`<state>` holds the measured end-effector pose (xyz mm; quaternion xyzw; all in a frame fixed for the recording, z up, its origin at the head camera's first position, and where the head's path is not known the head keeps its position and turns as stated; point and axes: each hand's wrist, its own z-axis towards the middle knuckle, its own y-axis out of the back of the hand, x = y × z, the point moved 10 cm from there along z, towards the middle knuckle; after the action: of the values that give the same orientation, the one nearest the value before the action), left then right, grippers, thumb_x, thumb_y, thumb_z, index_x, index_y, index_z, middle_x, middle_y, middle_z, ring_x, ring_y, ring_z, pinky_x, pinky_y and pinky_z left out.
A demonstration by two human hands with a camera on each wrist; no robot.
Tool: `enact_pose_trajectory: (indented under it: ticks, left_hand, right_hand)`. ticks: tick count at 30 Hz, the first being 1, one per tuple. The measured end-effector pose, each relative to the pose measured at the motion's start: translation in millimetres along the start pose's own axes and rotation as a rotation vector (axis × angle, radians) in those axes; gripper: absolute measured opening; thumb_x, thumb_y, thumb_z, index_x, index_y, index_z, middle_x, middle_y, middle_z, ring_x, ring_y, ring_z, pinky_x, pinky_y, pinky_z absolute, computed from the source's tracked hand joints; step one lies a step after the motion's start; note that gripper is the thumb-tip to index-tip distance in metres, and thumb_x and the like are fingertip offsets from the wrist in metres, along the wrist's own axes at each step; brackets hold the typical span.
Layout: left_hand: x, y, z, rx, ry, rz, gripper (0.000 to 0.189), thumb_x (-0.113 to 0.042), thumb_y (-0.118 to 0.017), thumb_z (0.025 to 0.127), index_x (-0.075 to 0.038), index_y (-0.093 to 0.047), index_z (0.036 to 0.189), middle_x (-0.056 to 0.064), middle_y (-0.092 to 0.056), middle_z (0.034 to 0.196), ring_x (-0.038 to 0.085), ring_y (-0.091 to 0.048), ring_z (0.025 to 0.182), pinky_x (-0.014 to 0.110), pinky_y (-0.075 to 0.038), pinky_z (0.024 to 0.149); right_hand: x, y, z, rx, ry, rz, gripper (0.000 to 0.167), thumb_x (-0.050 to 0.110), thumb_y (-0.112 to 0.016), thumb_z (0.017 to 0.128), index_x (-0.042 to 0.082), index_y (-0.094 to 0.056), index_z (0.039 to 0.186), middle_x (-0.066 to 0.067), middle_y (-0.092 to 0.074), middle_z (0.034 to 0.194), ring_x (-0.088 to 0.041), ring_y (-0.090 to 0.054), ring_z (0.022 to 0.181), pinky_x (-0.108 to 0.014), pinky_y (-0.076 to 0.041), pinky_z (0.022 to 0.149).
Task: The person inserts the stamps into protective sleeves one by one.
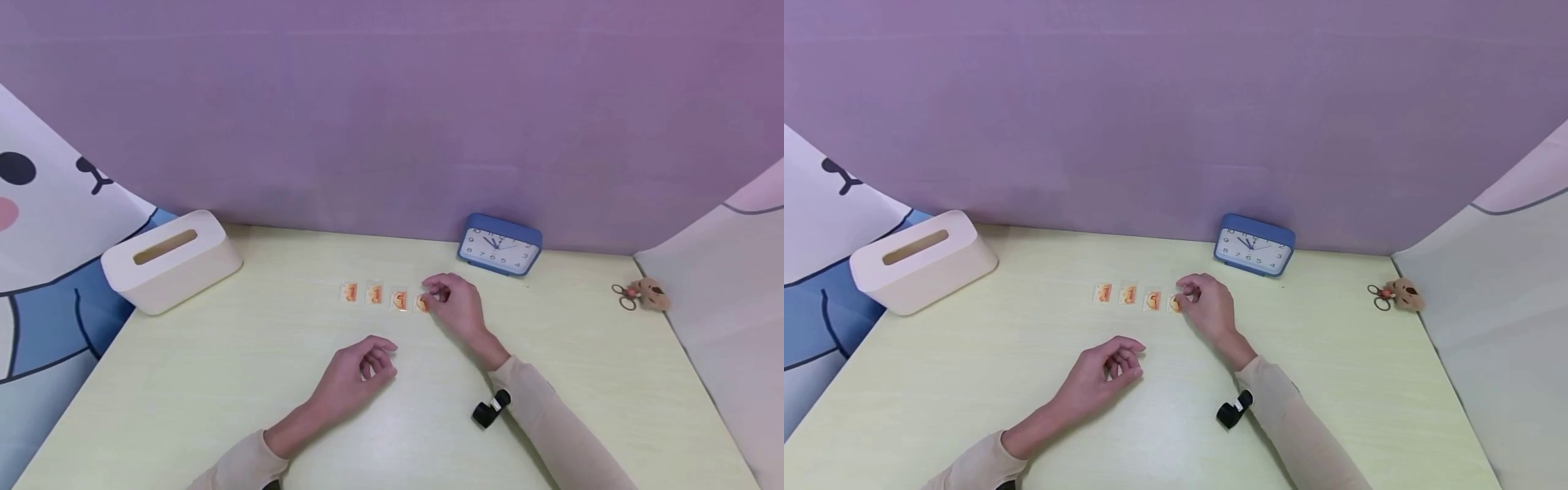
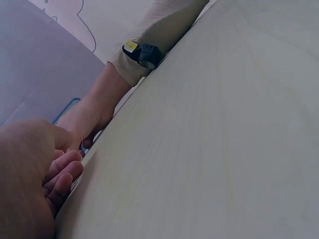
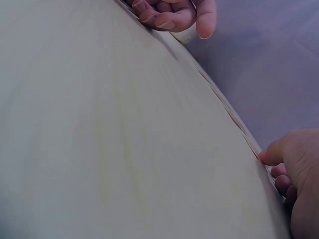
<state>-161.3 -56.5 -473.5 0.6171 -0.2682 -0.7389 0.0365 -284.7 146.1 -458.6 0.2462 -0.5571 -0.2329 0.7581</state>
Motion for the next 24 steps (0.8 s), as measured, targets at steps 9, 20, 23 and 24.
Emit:
enact_pose_trajectory:
  ticks: [9,20,23,24]
  left_hand:
    - [-2.0,0.0,0.2,0.0,-0.025,0.02,0.031,-0.009,-0.081,0.098,-0.012,-0.075,0.128,-0.013,-0.073,0.098,0.007,-0.068,0.088,0.025,-0.057,0.075]
    - [-3.4,0.7,-1.5,-0.017,-0.041,0.004,0.03,-0.008,-0.082,0.098,-0.011,-0.075,0.126,-0.011,-0.074,0.098,0.006,-0.068,0.088,0.024,-0.056,0.074]
    - [-4.4,2.7,-0.8,-0.025,-0.04,-0.024,0.029,-0.007,-0.082,0.098,-0.01,-0.075,0.126,-0.01,-0.075,0.098,0.007,-0.069,0.088,0.024,-0.057,0.073]
    - [-4.8,4.1,-0.2,-0.029,-0.039,-0.028,0.029,-0.007,-0.083,0.098,-0.009,-0.075,0.126,-0.009,-0.075,0.098,0.008,-0.069,0.088,0.024,-0.057,0.073]
  right_hand:
    - [-2.1,0.1,-0.1,-0.006,-0.018,-0.023,0.02,0.006,-0.091,0.09,0.008,-0.085,0.109,-0.01,-0.068,0.101,-0.02,-0.062,0.076,-0.032,-0.049,0.072]
    - [0.8,3.7,-5.4,-0.038,-0.025,0.042,0.009,0.004,-0.085,0.095,0.006,-0.085,0.104,-0.01,-0.069,0.098,-0.019,-0.062,0.08,-0.028,-0.048,0.073]
    - [2.4,6.1,-8.5,-0.038,-0.034,0.071,0.008,0.003,-0.083,0.096,0.005,-0.085,0.104,-0.01,-0.07,0.097,-0.019,-0.063,0.081,-0.026,-0.049,0.074]
    - [2.6,7.3,-9.7,-0.037,-0.039,0.079,0.008,0.003,-0.083,0.096,0.004,-0.085,0.103,-0.01,-0.071,0.097,-0.019,-0.063,0.081,-0.025,-0.05,0.074]
